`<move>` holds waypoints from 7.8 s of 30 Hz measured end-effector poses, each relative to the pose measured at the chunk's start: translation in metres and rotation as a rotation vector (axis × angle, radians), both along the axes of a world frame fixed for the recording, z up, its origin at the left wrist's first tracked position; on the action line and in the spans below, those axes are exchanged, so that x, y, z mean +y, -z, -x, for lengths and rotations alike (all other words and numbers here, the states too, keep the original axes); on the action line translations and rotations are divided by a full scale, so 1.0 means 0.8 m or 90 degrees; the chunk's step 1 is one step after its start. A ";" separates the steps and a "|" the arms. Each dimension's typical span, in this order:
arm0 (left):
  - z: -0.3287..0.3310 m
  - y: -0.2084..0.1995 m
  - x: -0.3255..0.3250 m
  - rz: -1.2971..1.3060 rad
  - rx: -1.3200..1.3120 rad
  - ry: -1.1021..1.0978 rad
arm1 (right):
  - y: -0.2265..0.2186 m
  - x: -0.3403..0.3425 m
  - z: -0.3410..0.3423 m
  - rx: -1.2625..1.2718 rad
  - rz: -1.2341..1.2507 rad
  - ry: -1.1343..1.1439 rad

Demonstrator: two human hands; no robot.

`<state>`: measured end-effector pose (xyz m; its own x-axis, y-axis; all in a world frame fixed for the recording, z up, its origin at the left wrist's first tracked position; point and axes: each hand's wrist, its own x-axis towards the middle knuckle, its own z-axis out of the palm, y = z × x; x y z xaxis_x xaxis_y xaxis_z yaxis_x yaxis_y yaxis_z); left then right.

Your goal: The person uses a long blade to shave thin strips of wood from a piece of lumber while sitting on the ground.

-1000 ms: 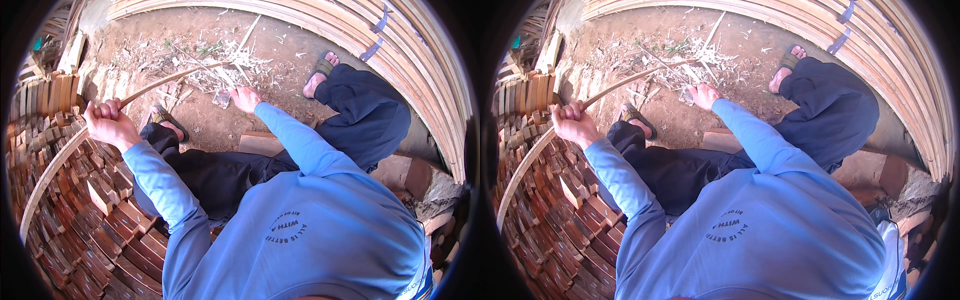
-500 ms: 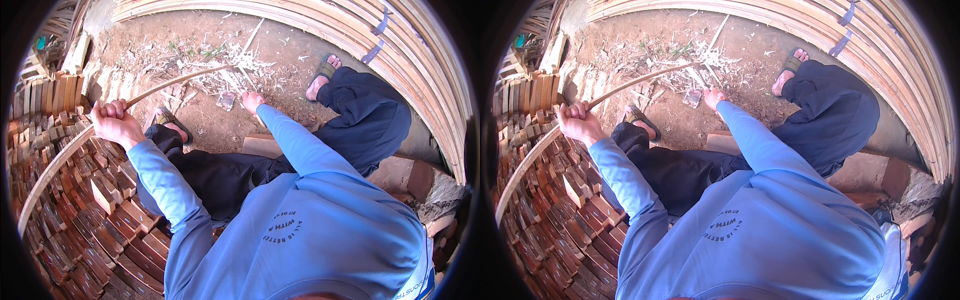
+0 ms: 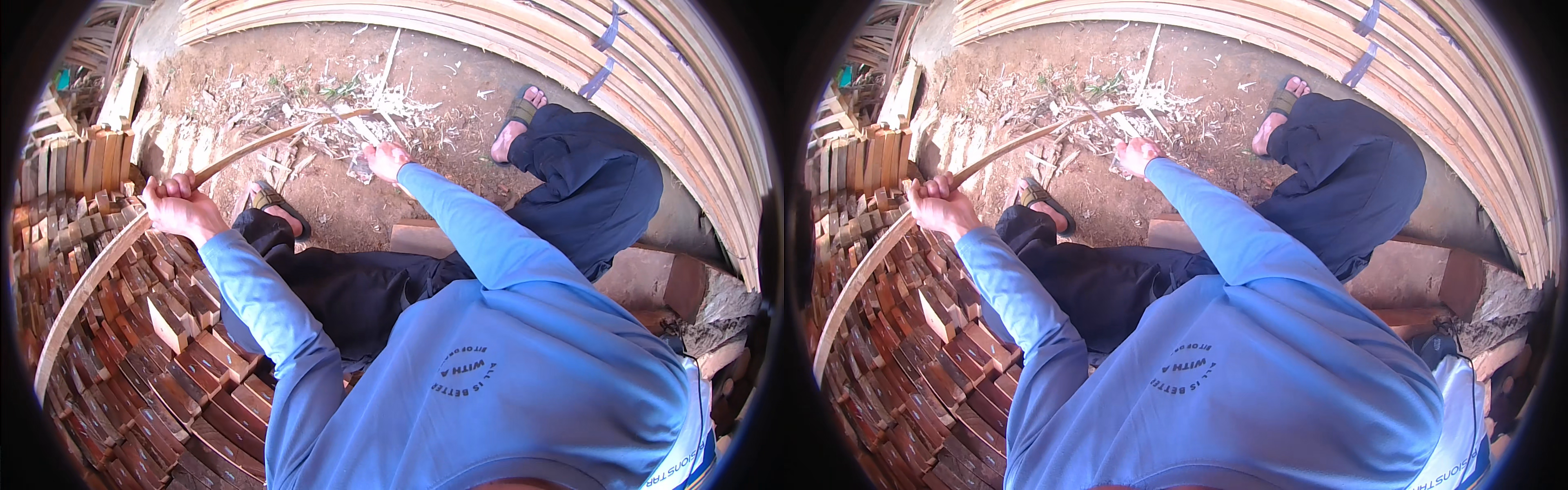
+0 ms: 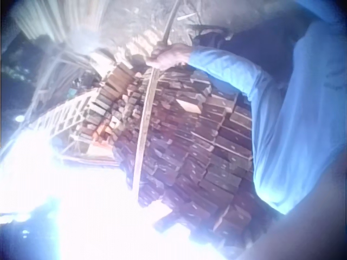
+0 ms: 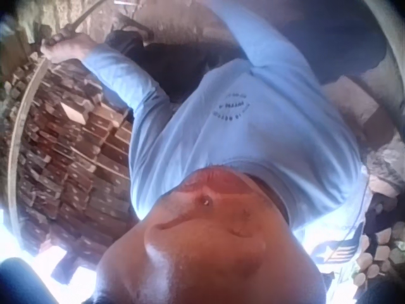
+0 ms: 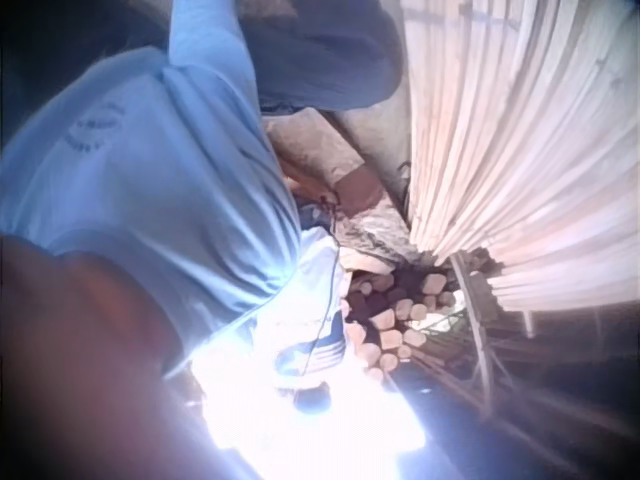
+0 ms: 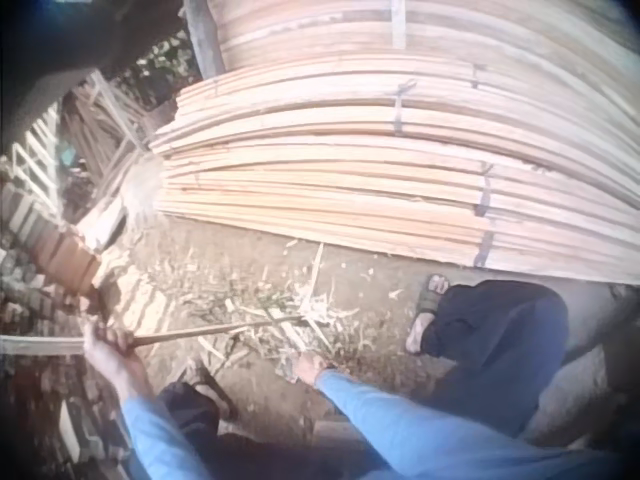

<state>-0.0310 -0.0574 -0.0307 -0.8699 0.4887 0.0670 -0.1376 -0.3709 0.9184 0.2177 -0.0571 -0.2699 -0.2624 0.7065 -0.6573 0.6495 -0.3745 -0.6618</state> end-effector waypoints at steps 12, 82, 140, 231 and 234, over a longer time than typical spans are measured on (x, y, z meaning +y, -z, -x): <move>0.010 0.009 -0.007 0.002 -0.004 -0.025 | 0.019 -0.003 0.000 0.012 -0.024 -0.038; 0.005 0.004 0.006 -0.006 0.021 0.011 | 0.035 -0.004 -0.018 -0.097 -0.093 -0.088; 0.006 0.006 -0.004 -0.036 0.026 0.087 | 0.064 0.001 -0.012 -0.041 -0.058 -0.037; -0.005 0.005 0.010 -0.020 0.036 -0.017 | 0.029 0.023 -0.063 -0.032 0.000 0.091; -0.016 -0.004 0.014 -0.055 0.052 0.058 | 0.005 0.024 -0.063 0.023 0.019 0.134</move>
